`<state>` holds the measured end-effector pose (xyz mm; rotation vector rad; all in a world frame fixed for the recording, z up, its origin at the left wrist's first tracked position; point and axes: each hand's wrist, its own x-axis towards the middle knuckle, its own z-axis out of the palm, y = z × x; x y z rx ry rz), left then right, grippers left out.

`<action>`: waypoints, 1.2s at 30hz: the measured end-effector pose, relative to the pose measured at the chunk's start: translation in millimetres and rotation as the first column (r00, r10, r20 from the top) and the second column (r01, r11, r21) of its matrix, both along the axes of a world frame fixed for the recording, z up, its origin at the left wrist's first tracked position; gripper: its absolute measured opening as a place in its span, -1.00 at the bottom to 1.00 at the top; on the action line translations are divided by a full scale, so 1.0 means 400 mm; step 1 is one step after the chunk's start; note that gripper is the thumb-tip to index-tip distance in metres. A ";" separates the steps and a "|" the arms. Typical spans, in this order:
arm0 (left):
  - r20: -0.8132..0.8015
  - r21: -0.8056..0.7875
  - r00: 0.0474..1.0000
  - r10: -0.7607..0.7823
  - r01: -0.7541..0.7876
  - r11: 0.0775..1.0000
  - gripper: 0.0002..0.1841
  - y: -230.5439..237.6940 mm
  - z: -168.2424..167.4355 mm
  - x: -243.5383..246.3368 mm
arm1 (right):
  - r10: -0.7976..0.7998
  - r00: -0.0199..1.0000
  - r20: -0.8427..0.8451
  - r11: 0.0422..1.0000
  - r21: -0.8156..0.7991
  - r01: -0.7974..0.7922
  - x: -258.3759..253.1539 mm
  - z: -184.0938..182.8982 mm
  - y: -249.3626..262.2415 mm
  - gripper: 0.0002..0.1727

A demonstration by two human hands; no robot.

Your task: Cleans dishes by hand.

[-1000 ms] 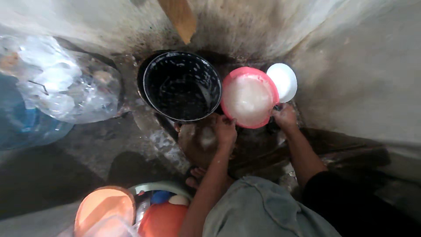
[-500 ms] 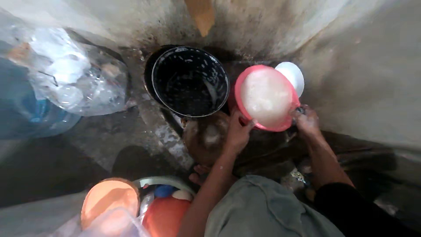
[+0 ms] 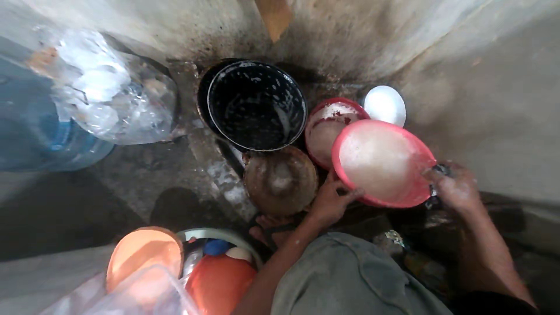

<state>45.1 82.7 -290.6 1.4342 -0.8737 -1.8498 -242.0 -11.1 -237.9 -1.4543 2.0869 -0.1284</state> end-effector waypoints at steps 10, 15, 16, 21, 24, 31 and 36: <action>-0.064 0.071 0.997 -0.044 0.049 0.996 -0.68 -0.006 0.021 0.007 | 0.094 0.988 -0.122 0.995 0.043 -0.089 -0.024 0.075 -0.020 -0.52; -0.215 0.137 0.976 0.037 -0.008 0.991 -0.63 -0.009 0.016 -0.002 | 0.100 0.971 -0.215 0.995 0.043 -0.093 -0.012 0.128 -0.039 -0.52; -0.270 0.168 0.960 0.081 -0.036 0.985 -0.64 -0.007 0.010 -0.009 | 0.107 0.966 -0.234 0.994 0.049 -0.098 -0.009 0.139 -0.042 -0.53; -0.393 0.266 0.903 0.172 -0.067 0.962 -0.64 -0.002 0.001 -0.027 | 0.138 0.938 -0.317 0.990 0.055 -0.127 0.019 0.184 -0.055 -0.52; -0.365 0.300 0.923 0.117 -0.002 0.954 -0.60 -0.003 -0.003 -0.035 | 0.119 0.937 -0.328 0.993 0.013 -0.121 0.047 0.203 -0.061 -0.50; -0.335 0.313 0.938 0.092 0.019 0.949 -0.57 -0.011 -0.016 -0.036 | 0.096 0.963 -0.254 0.990 -0.074 -0.118 0.155 0.227 -0.072 -0.34; -0.152 0.274 0.988 0.013 0.030 0.961 -0.40 -0.024 -0.031 -0.012 | 0.054 0.977 -0.205 0.984 -0.155 -0.087 0.174 0.214 -0.080 -0.21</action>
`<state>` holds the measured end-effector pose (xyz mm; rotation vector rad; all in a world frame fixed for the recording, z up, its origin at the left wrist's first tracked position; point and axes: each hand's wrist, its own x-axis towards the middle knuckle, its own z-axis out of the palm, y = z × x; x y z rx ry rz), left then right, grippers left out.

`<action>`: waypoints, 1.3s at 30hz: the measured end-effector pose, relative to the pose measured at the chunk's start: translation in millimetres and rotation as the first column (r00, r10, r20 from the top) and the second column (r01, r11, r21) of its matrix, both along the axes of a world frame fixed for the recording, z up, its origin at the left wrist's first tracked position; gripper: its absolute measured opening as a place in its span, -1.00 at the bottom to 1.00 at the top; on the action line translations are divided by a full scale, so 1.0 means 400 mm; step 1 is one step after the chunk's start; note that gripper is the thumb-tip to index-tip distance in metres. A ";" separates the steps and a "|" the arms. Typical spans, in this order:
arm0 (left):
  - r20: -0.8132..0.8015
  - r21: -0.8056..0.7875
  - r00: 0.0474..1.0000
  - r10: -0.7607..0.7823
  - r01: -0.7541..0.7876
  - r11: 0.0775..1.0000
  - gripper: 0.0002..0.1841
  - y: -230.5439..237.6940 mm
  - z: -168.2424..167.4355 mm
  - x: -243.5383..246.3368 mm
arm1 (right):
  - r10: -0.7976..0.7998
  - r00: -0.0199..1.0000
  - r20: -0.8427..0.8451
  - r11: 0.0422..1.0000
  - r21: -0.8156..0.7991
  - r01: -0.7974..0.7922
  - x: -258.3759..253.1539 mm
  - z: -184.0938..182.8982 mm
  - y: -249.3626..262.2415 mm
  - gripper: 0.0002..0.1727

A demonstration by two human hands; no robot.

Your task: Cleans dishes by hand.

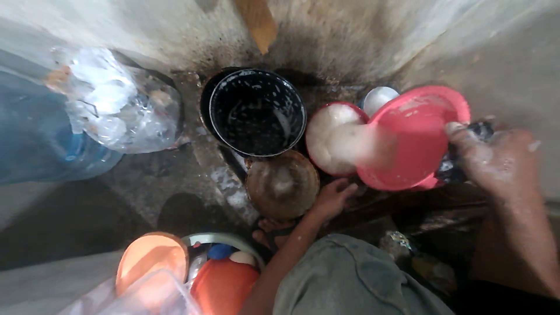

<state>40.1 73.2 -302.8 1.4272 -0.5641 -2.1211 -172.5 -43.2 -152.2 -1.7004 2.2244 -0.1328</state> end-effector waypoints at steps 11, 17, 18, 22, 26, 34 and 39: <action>-0.209 0.240 0.879 0.428 -0.378 0.894 -0.50 -0.058 -0.035 0.002 | 0.481 0.877 0.005 0.843 -0.278 -0.461 -0.001 0.002 0.022 -0.56; -0.225 0.149 0.851 0.475 -0.452 0.879 -0.32 -0.041 -0.071 -0.008 | 0.587 0.809 -0.026 0.746 -0.370 -0.554 -0.009 -0.031 0.018 -0.55; -0.212 0.154 0.840 0.500 -0.477 0.866 -0.31 -0.044 -0.066 -0.005 | 0.590 0.808 -0.017 0.743 -0.382 -0.550 -0.011 -0.033 0.016 -0.55; -0.214 0.090 0.794 0.569 -0.565 0.821 -0.28 -0.044 -0.063 0.001 | 0.620 0.784 0.005 0.704 -0.445 -0.553 -0.015 -0.039 0.015 -0.60; -0.201 -0.020 0.789 0.581 -0.596 0.803 -0.30 -0.045 -0.072 0.023 | 0.637 0.770 0.035 0.682 -0.491 -0.542 -0.034 -0.045 0.009 -0.60; 0.250 -0.312 0.892 0.376 -0.294 0.903 -0.17 -0.097 0.022 0.105 | 0.803 0.572 0.167 0.562 -0.533 -0.633 -0.131 -0.035 -0.058 -0.63; 0.170 -0.330 0.888 0.427 -0.357 0.874 -0.58 -0.106 0.067 0.132 | 0.847 0.406 0.342 0.528 -0.628 -0.572 -0.130 -0.072 -0.117 -0.71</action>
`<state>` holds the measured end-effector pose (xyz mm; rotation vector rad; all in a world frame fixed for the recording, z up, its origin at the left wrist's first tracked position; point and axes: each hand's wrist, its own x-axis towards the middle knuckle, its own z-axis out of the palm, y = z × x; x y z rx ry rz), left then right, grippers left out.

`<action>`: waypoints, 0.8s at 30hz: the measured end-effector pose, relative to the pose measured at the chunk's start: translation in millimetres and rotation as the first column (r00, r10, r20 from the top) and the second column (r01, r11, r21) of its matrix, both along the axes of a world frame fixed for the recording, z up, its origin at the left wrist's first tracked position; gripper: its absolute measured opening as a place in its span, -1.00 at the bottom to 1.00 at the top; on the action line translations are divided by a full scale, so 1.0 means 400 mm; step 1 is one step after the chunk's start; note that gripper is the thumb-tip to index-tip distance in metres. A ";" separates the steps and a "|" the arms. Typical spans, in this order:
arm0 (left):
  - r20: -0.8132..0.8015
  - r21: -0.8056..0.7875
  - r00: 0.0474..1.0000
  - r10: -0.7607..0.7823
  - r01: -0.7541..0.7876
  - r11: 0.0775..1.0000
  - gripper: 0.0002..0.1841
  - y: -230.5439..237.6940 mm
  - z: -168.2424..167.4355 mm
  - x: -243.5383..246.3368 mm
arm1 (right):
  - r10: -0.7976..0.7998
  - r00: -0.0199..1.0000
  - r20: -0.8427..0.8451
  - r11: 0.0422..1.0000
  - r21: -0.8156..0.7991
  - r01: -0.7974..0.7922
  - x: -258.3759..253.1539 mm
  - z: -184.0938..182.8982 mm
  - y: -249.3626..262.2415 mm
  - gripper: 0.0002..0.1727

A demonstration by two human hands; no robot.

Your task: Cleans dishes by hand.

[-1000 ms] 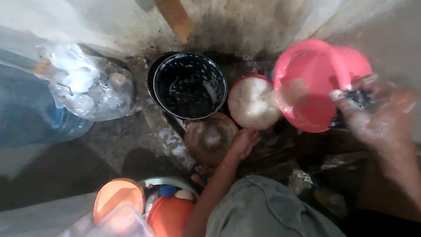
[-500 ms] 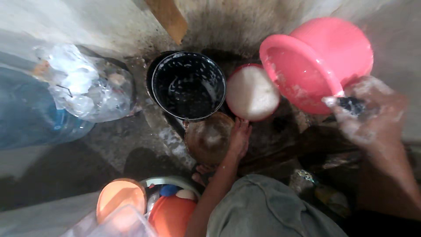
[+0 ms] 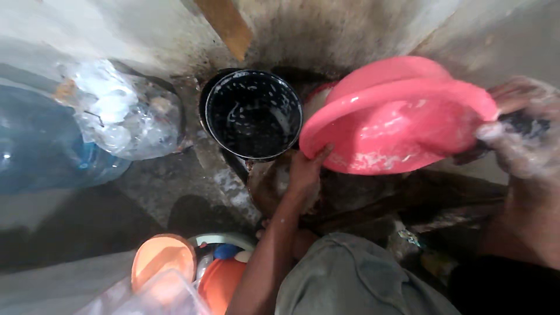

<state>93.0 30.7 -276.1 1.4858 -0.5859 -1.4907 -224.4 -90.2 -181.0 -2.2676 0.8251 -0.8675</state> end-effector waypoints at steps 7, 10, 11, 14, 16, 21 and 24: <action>0.248 0.027 0.954 0.170 -0.182 0.983 -0.74 0.033 0.033 -0.028 | -0.689 0.724 0.022 0.686 0.341 0.643 0.087 -0.169 -0.103 -0.49; 0.383 -0.056 0.885 0.264 -0.263 0.963 -0.75 0.037 0.077 -0.011 | -0.803 0.588 -0.100 0.388 0.661 0.642 0.132 -0.251 -0.117 -0.27; 0.409 -0.086 0.868 0.281 -0.270 0.959 -0.75 0.037 0.087 -0.002 | -0.799 0.587 -0.127 0.332 0.721 0.608 0.147 -0.268 -0.112 -0.20; 0.434 -0.154 0.836 0.335 -0.298 0.942 -0.76 0.033 0.093 0.020 | -0.698 0.712 -0.081 0.412 0.767 0.491 0.204 -0.315 -0.090 -0.23; 0.413 -0.155 0.842 0.347 -0.310 0.938 -0.78 0.031 0.088 0.025 | -0.524 0.837 -0.159 0.561 0.675 0.479 0.256 -0.349 -0.082 -0.36; 0.411 -0.127 0.836 0.364 -0.343 0.931 -0.78 0.022 0.069 0.006 | -0.268 0.759 -0.594 0.771 0.340 0.538 0.357 -0.462 -0.072 -0.40; 0.400 -0.129 0.836 0.376 -0.355 0.926 -0.77 0.023 0.070 -0.007 | -0.188 0.729 -0.659 0.793 0.336 0.508 0.370 -0.505 -0.065 -0.42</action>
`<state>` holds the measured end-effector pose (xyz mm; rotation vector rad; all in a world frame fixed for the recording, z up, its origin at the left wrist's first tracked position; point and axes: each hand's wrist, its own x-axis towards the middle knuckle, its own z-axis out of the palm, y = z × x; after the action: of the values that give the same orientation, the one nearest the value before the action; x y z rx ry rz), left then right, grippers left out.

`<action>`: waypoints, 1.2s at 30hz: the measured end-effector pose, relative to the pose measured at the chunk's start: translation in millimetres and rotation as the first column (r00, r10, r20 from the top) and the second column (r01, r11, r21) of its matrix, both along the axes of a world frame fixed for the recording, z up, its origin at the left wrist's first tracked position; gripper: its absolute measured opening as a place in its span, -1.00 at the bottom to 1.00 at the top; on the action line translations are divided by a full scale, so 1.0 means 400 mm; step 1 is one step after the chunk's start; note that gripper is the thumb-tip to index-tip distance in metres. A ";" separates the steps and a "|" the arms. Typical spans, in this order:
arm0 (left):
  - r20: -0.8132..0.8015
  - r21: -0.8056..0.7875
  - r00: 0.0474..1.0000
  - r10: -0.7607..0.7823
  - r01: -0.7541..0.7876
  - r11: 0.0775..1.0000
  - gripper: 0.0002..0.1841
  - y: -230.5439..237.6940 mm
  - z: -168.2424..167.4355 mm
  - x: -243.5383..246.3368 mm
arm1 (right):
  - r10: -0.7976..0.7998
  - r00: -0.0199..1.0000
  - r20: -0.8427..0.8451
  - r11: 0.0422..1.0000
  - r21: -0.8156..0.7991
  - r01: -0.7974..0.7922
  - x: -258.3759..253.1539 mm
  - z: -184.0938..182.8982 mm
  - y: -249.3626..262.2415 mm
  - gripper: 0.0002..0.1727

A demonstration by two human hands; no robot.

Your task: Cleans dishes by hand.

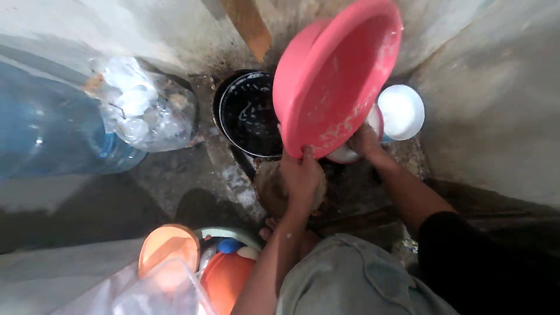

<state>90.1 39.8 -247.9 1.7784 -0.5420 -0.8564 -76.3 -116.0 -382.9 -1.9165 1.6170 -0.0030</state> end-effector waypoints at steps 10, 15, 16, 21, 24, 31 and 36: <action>0.012 -0.004 0.997 -0.073 0.073 0.997 -0.40 -0.028 -0.021 -0.056 | -0.395 0.337 0.855 0.874 0.236 0.425 -0.023 0.275 0.136 -0.49; 0.015 -0.022 0.989 -0.147 0.147 0.989 -0.47 -0.040 -0.009 -0.115 | -0.058 0.499 0.864 0.994 0.001 0.113 0.092 0.311 0.265 -0.39; 0.015 -0.045 0.989 -0.149 0.150 0.988 -0.55 -0.038 -0.006 -0.113 | 0.081 0.546 0.834 0.992 -0.120 0.037 0.102 0.299 0.268 -0.36; -0.008 -0.051 0.992 -0.123 0.123 0.991 -0.48 -0.011 0.031 -0.068 | 0.519 0.855 0.003 0.727 -0.528 -0.439 -0.031 0.186 0.204 -0.02; 0.034 -0.082 0.990 -0.133 0.136 0.987 -0.43 0.009 0.015 -0.076 | 0.434 0.890 -0.137 0.714 -0.551 -0.433 -0.082 0.165 0.158 -0.25; 0.000 -0.105 0.997 -0.079 0.078 0.991 -0.53 -0.003 0.034 -0.110 | 0.299 0.886 0.354 0.938 -0.281 -0.204 0.071 0.290 0.326 -0.35; 0.006 -0.066 1.000 -0.011 0.012 0.998 -0.61 0.009 0.057 -0.068 | 0.391 0.914 0.106 0.716 -0.660 -0.229 0.012 0.184 0.280 -0.63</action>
<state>62.9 43.2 -225.3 1.7197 -0.5782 -0.8327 -71.3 -4.0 -309.3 -2.5654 1.1797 -0.7091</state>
